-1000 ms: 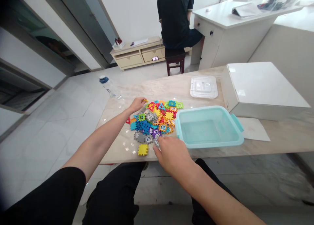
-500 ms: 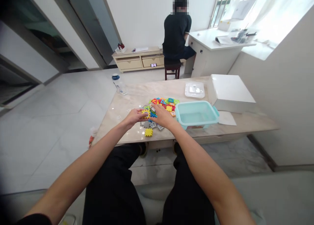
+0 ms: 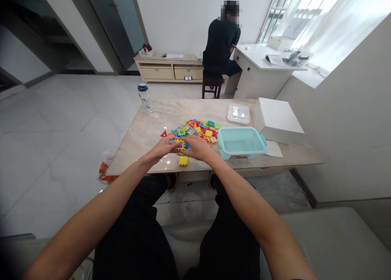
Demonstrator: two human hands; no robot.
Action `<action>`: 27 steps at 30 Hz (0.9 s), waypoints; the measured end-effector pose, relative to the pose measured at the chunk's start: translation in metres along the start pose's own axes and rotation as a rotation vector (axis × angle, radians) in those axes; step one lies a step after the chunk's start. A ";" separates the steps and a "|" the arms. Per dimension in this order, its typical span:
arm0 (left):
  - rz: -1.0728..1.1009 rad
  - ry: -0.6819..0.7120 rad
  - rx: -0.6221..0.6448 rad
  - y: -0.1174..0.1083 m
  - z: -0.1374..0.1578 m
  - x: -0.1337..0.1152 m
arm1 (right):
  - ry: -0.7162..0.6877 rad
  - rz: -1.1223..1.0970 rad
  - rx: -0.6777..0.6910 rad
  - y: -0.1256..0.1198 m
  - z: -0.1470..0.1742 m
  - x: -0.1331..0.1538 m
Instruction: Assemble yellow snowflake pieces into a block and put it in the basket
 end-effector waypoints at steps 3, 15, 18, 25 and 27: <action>0.000 0.006 0.016 -0.006 -0.002 -0.003 | -0.021 -0.001 -0.017 -0.003 -0.006 0.000; -0.332 -0.193 0.032 -0.011 -0.007 0.023 | -0.022 0.052 0.161 0.015 -0.021 0.001; -0.801 -0.203 -0.149 -0.022 0.000 0.013 | 0.137 0.112 0.246 0.034 -0.016 -0.011; -1.112 -0.211 -0.350 -0.041 0.015 -0.003 | 0.244 0.185 0.389 0.077 -0.013 -0.015; -1.107 -0.193 -0.337 -0.042 0.015 0.000 | 0.232 0.206 0.395 0.081 -0.016 -0.013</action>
Point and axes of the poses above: each hand's wrist, its own z-axis away from the middle knuckle, its own y-axis out of the palm, x = y × z, the point moved 4 cm from there along -z, towards the middle knuckle, and after that the axes turned 13 degrees about x, right-handed, at the moved point
